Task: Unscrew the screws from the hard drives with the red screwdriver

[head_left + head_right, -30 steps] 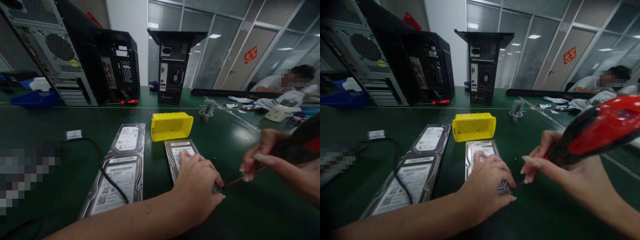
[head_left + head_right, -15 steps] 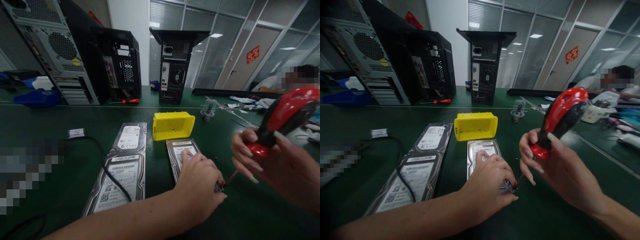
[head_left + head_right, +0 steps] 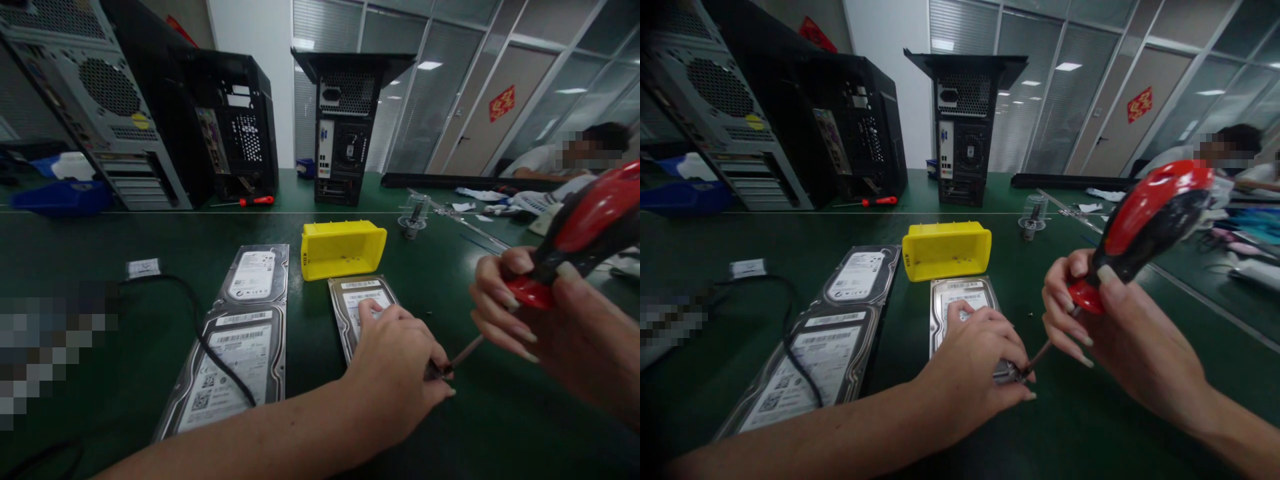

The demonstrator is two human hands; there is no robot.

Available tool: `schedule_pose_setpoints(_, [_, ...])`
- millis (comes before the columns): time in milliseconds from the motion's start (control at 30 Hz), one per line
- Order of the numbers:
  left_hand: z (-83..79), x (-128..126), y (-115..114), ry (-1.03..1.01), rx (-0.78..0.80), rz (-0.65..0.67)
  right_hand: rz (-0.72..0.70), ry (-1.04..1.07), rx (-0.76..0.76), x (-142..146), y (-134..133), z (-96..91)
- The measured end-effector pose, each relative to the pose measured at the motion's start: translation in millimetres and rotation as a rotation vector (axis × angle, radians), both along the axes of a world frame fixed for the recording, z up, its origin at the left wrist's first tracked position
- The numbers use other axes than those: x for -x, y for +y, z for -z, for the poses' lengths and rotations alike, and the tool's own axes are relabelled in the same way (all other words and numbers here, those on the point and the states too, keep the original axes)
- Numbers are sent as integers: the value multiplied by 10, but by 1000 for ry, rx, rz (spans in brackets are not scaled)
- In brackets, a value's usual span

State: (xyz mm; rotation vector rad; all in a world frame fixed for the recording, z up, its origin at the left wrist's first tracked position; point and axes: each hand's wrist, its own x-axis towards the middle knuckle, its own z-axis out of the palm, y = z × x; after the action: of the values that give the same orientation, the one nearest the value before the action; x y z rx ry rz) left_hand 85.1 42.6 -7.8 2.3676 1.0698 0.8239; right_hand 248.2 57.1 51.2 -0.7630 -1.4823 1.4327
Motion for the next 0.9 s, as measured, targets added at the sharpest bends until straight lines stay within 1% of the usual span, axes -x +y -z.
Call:
schedule_pose_setpoints(200, [16,-2,18,-17,12,-7,-6,-8,-3,12,18,-2])
schedule_pose_setpoints(367, [12,-15,14,-17,21,-4,-59,-6,-12,28,15,17])
schedule_pose_setpoints(567, [4,-7,9,-12,21,-12,-120,-9,-17,-16,-13,37])
schedule_pose_setpoints(900, [27,-17,32,-14,16,-13,-157,-1,-43,-45,1,64])
